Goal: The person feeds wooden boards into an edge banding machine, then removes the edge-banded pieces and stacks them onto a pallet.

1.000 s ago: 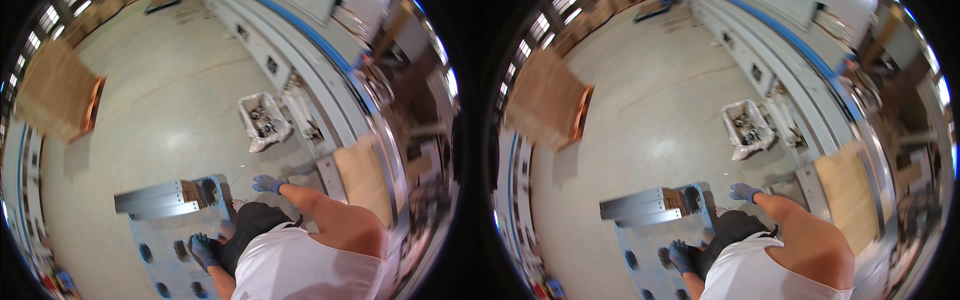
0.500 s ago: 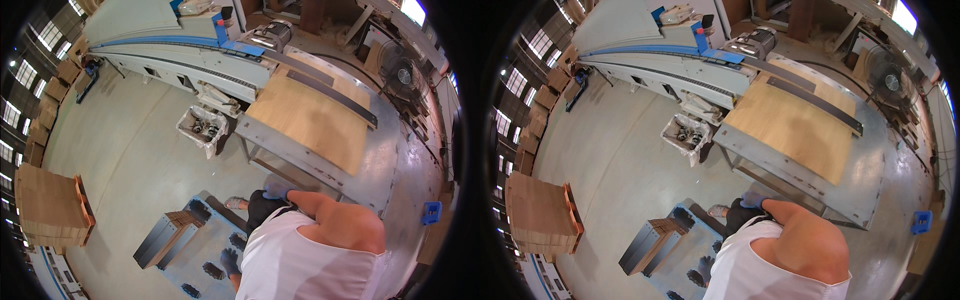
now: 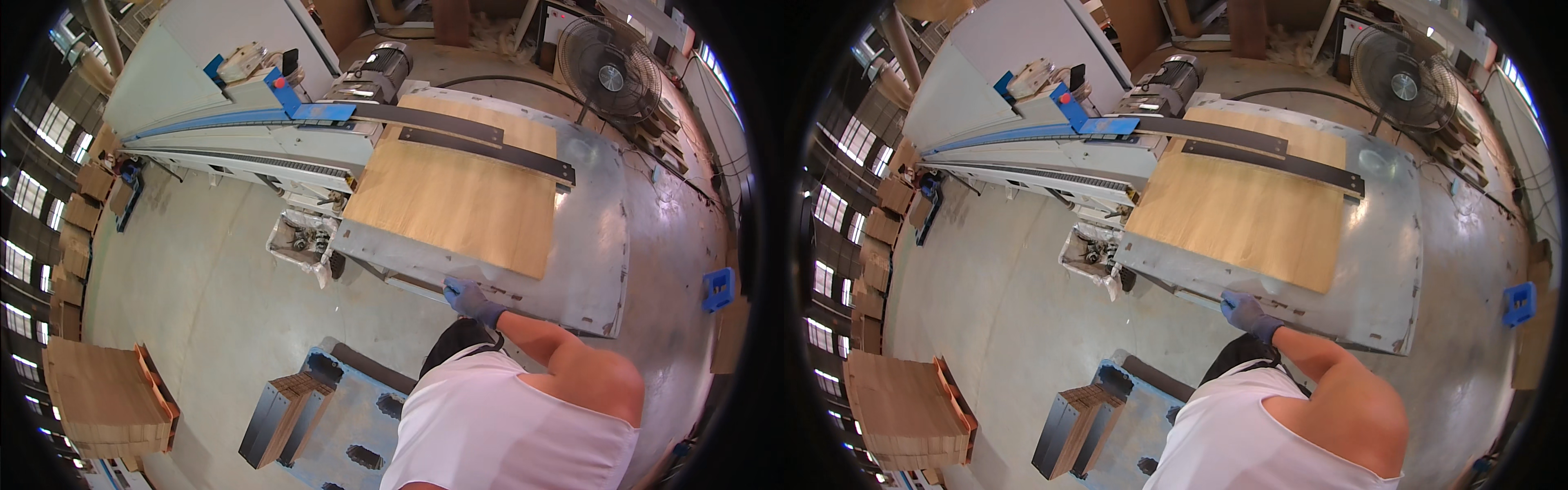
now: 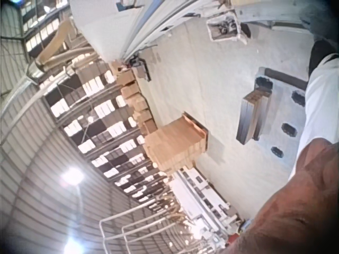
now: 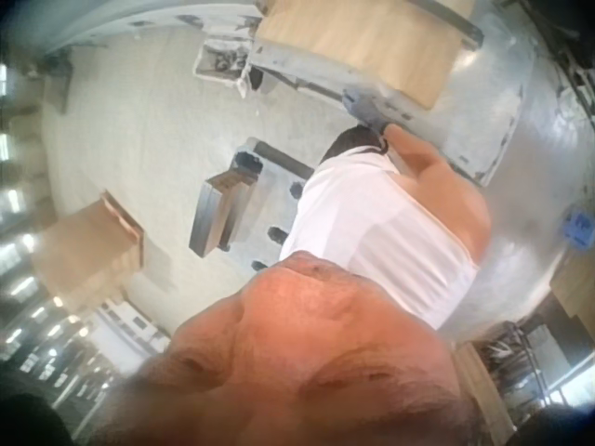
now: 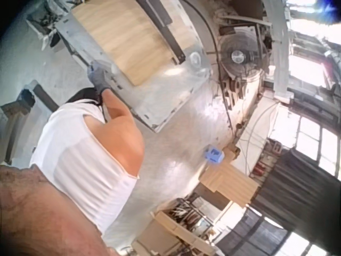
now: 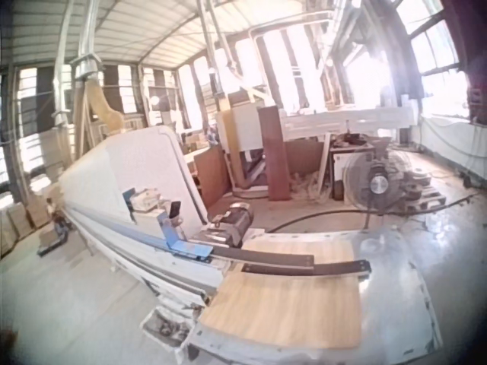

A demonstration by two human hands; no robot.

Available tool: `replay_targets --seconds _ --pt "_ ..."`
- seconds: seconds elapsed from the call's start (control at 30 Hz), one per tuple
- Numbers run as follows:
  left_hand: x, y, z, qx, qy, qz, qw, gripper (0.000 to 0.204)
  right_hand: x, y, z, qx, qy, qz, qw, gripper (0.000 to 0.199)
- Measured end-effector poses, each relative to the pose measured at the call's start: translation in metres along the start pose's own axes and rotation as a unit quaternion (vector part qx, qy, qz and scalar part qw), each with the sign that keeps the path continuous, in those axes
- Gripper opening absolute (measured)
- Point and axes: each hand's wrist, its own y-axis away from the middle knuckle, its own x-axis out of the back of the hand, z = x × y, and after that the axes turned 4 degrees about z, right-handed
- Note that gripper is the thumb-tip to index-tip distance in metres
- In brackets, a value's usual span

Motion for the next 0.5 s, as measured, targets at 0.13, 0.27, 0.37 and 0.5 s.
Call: replay_targets --seconds 0.13,0.27,0.37,0.5 --pt "-0.03 -0.005 0.035 -0.005 0.011 -0.035 0.999 0.026 0.055 -0.002 -0.002 0.113 -0.022 0.13 0.985 0.017" --pt "-0.07 -0.023 0.084 -0.011 0.032 -0.084 0.996 0.023 0.096 0.003 0.036 0.09 0.025 0.203 0.975 0.025" --pt "-0.122 -0.02 0.105 -0.08 -0.137 -0.042 0.986 0.045 0.123 0.003 0.075 0.052 0.097 0.267 0.957 0.029" --pt "-0.204 0.009 0.115 -0.107 -0.316 -0.074 0.94 0.052 0.148 0.012 0.122 -0.074 0.24 0.331 0.91 0.037"
